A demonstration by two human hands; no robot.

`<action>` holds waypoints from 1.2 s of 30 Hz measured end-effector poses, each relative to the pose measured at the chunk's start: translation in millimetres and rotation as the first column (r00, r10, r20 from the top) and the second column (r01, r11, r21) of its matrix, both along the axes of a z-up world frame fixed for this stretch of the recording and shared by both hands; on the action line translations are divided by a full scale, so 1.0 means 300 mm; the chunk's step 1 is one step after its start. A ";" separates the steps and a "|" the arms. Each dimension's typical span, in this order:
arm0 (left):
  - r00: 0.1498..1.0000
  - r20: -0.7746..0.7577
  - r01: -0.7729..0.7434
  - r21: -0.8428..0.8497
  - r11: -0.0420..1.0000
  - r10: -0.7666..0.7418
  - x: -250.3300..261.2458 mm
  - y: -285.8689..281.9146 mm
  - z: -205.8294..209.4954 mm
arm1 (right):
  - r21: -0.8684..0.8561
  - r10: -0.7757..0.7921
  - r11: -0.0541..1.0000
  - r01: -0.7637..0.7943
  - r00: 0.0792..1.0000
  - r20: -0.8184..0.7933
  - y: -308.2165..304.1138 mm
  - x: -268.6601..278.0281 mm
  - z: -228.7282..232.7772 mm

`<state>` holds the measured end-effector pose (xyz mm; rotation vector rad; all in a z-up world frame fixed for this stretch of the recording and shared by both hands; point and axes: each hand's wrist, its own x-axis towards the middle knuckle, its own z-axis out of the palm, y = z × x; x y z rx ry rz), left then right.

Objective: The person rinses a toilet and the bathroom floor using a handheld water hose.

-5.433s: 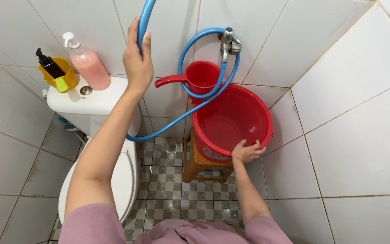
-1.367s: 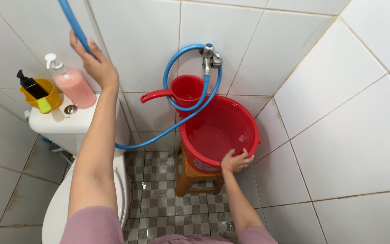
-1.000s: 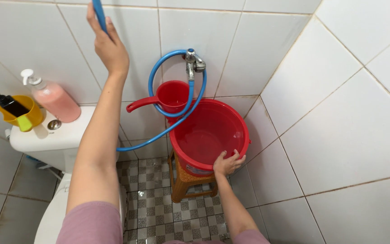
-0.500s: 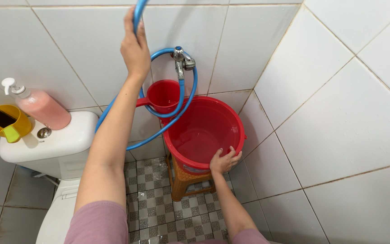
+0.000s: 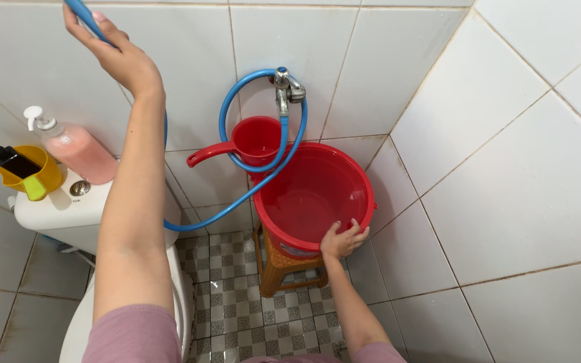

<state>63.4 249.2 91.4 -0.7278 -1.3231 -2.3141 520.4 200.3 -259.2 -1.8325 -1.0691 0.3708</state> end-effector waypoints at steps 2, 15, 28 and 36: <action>0.987 -0.133 -0.099 -0.065 0.993 0.089 -0.008 0.036 -0.002 | -0.005 0.006 1.000 -0.006 1.000 -0.001 0.002 -0.001 0.009; 0.962 -0.114 0.181 -0.418 0.890 -0.249 0.389 0.304 0.085 | -0.054 -0.008 0.998 0.006 1.000 -0.022 -0.003 -0.004 0.034; 0.853 -0.248 0.264 -0.554 0.789 -0.460 0.628 0.354 0.040 | -0.086 0.007 0.996 -0.012 0.998 -0.057 -0.013 -0.006 0.052; 0.920 -0.047 0.379 -0.155 0.912 -0.390 0.530 0.368 0.029 | -0.048 0.015 0.999 -0.017 0.999 -0.043 -0.008 0.000 0.029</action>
